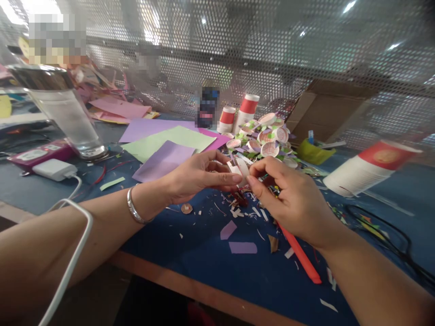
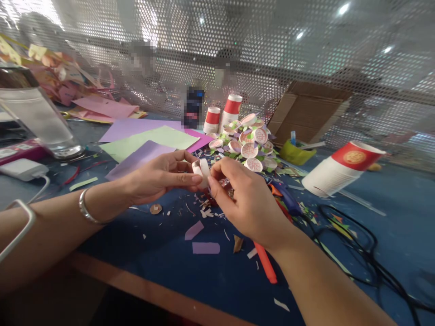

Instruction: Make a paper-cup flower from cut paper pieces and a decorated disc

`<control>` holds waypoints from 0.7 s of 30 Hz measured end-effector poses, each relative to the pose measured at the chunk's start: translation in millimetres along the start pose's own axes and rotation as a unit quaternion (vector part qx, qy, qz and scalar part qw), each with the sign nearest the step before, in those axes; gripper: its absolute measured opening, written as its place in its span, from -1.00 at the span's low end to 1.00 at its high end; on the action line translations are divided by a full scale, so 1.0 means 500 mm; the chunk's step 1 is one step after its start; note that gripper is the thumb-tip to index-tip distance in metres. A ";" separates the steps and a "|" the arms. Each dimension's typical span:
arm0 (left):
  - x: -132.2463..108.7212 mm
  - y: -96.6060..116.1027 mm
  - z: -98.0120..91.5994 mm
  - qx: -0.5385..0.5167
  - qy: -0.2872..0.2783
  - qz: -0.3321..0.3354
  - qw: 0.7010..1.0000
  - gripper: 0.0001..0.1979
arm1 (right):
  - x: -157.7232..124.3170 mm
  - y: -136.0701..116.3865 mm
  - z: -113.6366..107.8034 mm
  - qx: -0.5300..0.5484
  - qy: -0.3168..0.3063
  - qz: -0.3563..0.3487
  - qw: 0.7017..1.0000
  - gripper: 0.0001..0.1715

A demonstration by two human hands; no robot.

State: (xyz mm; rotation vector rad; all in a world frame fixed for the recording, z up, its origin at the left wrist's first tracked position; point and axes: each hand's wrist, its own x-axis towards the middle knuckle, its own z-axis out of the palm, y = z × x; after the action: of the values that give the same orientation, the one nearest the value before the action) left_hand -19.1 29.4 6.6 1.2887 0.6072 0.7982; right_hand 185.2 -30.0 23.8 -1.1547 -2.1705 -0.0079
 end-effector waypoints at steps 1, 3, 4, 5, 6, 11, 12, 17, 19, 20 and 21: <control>0.000 -0.001 0.000 -0.002 0.001 0.002 1.000 -0.64 | 0.000 -0.001 0.000 -0.001 0.000 -0.001 1.000 -0.93; 0.000 -0.002 0.002 -0.007 0.001 0.006 1.000 -0.64 | 0.000 -0.002 0.000 -0.003 0.001 -0.003 1.000 -0.93; 0.000 -0.003 0.003 -0.010 0.002 0.009 1.000 -0.65 | 0.000 -0.002 0.000 -0.004 0.003 -0.007 1.000 -0.92; 0.000 -0.004 0.004 -0.012 0.003 0.012 1.000 -0.65 | -0.001 -0.002 0.000 -0.007 0.006 -0.012 1.000 -0.92; 0.000 -0.005 0.005 -0.014 0.005 0.017 1.000 -0.64 | -0.001 -0.001 0.000 -0.010 0.011 -0.020 1.000 -0.92; 0.002 -0.014 0.006 0.018 0.028 0.053 0.998 -0.61 | -0.004 0.003 0.002 -0.030 0.016 -0.043 0.998 -0.91; 0.003 -0.016 0.004 0.037 0.034 0.066 0.997 -0.59 | -0.004 0.004 0.002 -0.034 0.016 -0.045 0.998 -0.91; 0.008 -0.022 -0.004 0.122 0.050 0.131 0.983 -0.49 | -0.005 0.006 0.005 -0.051 0.021 -0.054 0.997 -0.90; 0.009 -0.022 -0.004 0.122 0.052 0.143 0.981 -0.48 | -0.005 0.005 0.005 -0.053 0.026 -0.060 0.997 -0.90; 0.009 -0.022 -0.003 0.121 0.053 0.147 0.980 -0.48 | -0.005 0.005 0.005 -0.053 0.027 -0.061 0.996 -0.89; 0.008 -0.021 -0.001 0.121 0.052 0.150 0.980 -0.49 | -0.005 0.004 0.004 -0.053 0.028 -0.062 0.996 -0.87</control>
State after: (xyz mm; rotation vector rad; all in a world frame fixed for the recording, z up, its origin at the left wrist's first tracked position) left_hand -15.1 32.1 -3.6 1.5937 0.6136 1.0696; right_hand 186.6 -30.0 20.0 -1.0628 -2.2098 -0.2086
